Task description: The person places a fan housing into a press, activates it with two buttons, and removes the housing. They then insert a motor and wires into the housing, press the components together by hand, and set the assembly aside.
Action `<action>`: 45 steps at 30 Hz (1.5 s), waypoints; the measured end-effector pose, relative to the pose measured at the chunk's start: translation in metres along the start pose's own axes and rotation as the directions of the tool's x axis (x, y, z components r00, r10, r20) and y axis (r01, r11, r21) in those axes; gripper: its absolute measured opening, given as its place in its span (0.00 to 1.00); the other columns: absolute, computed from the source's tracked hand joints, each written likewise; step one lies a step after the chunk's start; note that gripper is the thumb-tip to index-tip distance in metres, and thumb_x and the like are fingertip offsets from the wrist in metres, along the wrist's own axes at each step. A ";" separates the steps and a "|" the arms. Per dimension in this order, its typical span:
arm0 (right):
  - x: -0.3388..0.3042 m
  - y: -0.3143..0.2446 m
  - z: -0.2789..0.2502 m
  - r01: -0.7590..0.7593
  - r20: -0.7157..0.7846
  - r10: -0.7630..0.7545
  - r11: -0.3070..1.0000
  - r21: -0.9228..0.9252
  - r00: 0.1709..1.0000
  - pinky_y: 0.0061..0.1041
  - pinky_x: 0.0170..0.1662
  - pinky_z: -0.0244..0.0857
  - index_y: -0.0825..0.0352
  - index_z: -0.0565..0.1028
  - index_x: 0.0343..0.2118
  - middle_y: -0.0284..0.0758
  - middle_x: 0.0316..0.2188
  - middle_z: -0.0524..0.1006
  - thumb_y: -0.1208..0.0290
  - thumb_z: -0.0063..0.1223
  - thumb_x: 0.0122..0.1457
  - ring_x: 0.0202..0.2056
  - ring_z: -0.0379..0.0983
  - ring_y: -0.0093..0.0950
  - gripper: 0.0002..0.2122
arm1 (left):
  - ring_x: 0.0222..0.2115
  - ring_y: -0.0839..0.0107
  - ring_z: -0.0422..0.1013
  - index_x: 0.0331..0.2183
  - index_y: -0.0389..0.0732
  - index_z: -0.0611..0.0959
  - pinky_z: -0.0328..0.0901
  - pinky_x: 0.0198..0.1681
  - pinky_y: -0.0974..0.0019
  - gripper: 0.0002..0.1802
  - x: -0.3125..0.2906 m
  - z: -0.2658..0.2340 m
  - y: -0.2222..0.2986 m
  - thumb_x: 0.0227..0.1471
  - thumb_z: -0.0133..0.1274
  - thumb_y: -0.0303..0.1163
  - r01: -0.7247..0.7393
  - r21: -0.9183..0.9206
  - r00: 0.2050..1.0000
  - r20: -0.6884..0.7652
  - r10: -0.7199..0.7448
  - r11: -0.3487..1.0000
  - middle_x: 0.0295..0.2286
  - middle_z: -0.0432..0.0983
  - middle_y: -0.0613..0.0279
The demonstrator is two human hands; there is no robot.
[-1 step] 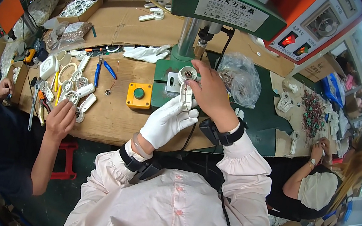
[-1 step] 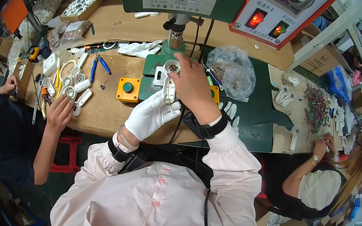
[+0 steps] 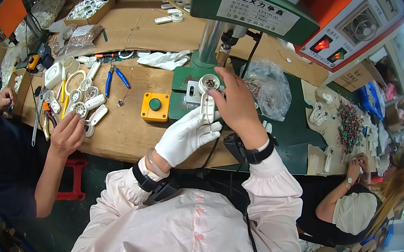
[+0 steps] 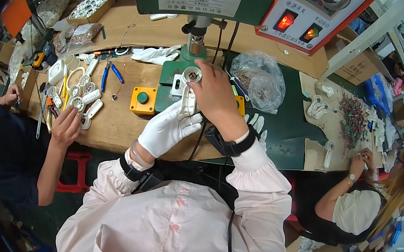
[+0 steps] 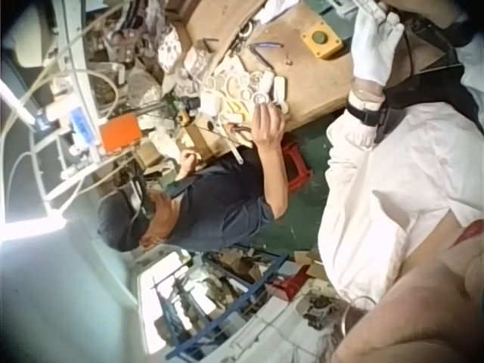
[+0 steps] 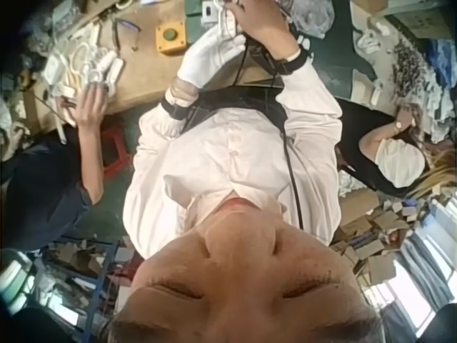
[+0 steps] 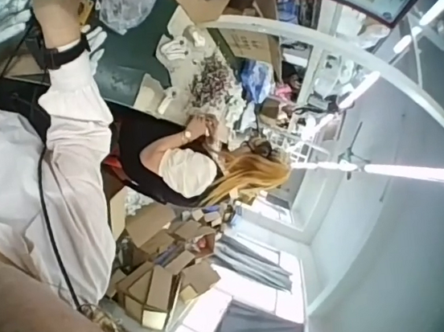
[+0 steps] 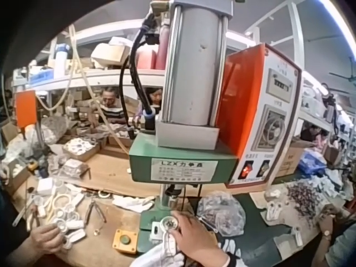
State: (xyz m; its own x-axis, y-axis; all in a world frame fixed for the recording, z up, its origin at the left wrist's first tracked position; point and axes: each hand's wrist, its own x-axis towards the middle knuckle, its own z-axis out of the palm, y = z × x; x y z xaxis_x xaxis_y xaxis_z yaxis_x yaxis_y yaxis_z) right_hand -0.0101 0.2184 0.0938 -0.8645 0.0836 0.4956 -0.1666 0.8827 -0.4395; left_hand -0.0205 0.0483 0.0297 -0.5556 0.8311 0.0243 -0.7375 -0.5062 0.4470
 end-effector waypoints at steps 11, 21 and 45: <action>-0.103 0.052 -0.036 -0.177 -0.148 0.180 0.984 0.034 0.972 0.34 0.45 0.69 0.68 0.72 0.50 0.42 0.44 0.76 0.79 0.52 0.57 0.46 0.73 0.38 0.16 | 0.51 0.56 0.67 0.57 0.37 0.69 0.60 0.55 0.55 0.29 -0.061 -0.020 0.038 0.54 0.57 0.28 0.029 0.894 0.656 0.320 0.683 -0.447 0.48 0.73 0.51; -0.092 0.037 -0.027 0.001 -0.052 -0.021 0.935 -0.354 0.998 0.36 0.48 0.65 0.67 0.74 0.48 0.40 0.39 0.78 0.77 0.56 0.54 0.46 0.70 0.40 0.17 | 0.46 0.51 0.67 0.52 0.39 0.74 0.60 0.53 0.52 0.29 -0.047 -0.018 0.051 0.47 0.63 0.31 0.210 0.637 0.773 0.357 0.525 -0.742 0.42 0.75 0.55; -0.060 0.203 -0.021 -0.167 0.109 0.300 0.759 -0.629 0.948 0.40 0.36 0.70 0.68 0.77 0.29 0.45 0.26 0.78 0.73 0.53 0.54 0.32 0.76 0.45 0.04 | 0.55 0.60 0.64 0.58 0.33 0.65 0.55 0.61 0.59 0.25 -0.065 -0.083 0.025 0.60 0.50 0.25 0.058 0.981 0.512 0.129 0.849 -0.184 0.54 0.67 0.51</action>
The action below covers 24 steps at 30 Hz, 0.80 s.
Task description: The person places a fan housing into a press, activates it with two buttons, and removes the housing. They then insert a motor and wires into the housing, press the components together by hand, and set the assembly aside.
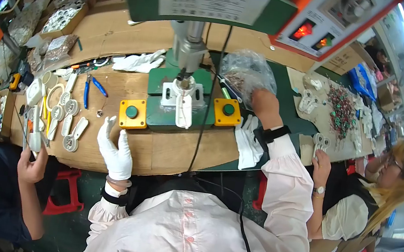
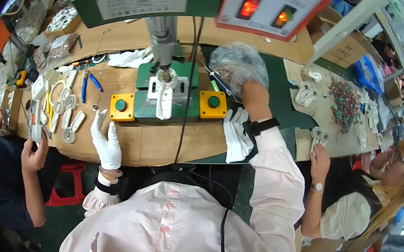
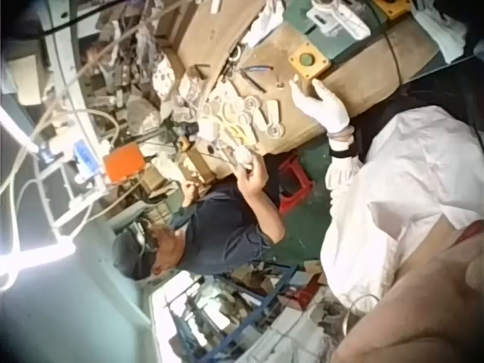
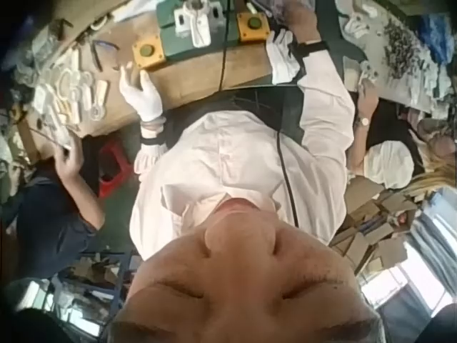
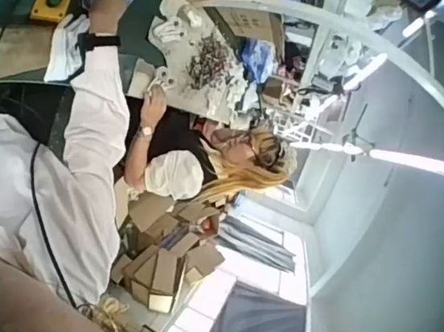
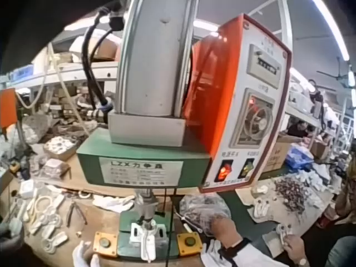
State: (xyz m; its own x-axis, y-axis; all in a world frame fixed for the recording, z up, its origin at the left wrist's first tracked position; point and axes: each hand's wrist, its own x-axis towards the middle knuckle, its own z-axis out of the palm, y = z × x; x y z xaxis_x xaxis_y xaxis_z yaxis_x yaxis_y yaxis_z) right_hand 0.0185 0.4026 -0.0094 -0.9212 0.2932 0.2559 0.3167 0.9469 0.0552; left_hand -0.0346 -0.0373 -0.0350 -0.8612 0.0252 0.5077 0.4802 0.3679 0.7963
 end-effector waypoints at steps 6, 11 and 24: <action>-0.010 -0.005 -0.032 -0.005 -0.097 0.019 0.991 0.137 0.995 0.36 0.32 0.71 0.70 0.76 0.30 0.44 0.24 0.78 0.75 0.53 0.55 0.29 0.78 0.40 0.04 | 0.55 0.62 0.65 0.58 0.34 0.65 0.56 0.61 0.60 0.25 0.001 -0.004 0.005 0.61 0.48 0.25 0.031 -0.034 0.999 0.019 -0.030 0.999 0.53 0.67 0.51; -0.024 -0.024 -0.080 -0.050 -0.102 0.144 0.780 0.624 0.984 0.23 0.30 0.69 0.71 0.77 0.37 0.40 0.26 0.79 0.80 0.51 0.58 0.27 0.79 0.28 0.06 | 0.54 0.63 0.65 0.58 0.34 0.65 0.56 0.60 0.60 0.25 -0.001 -0.004 0.001 0.61 0.48 0.24 0.002 -0.007 1.000 0.020 -0.002 1.000 0.53 0.67 0.51; -0.031 -0.111 -0.136 0.042 -0.102 0.133 0.394 0.918 0.986 0.17 0.35 0.70 0.76 0.76 0.41 0.36 0.34 0.81 0.82 0.49 0.62 0.32 0.79 0.21 0.08 | 0.51 0.58 0.67 0.55 0.34 0.68 0.60 0.57 0.58 0.26 0.002 -0.004 0.004 0.56 0.53 0.22 -0.025 0.046 1.000 0.006 0.025 0.999 0.49 0.69 0.51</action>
State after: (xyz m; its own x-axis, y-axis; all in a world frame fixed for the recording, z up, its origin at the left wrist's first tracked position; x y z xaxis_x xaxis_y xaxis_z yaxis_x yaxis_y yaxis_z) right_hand 0.0432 0.2708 0.1076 -0.8426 0.4019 0.3585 -0.1214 0.5068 -0.8535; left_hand -0.0333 -0.0391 -0.0296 -0.8499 0.0401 0.5254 0.4936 0.4095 0.7672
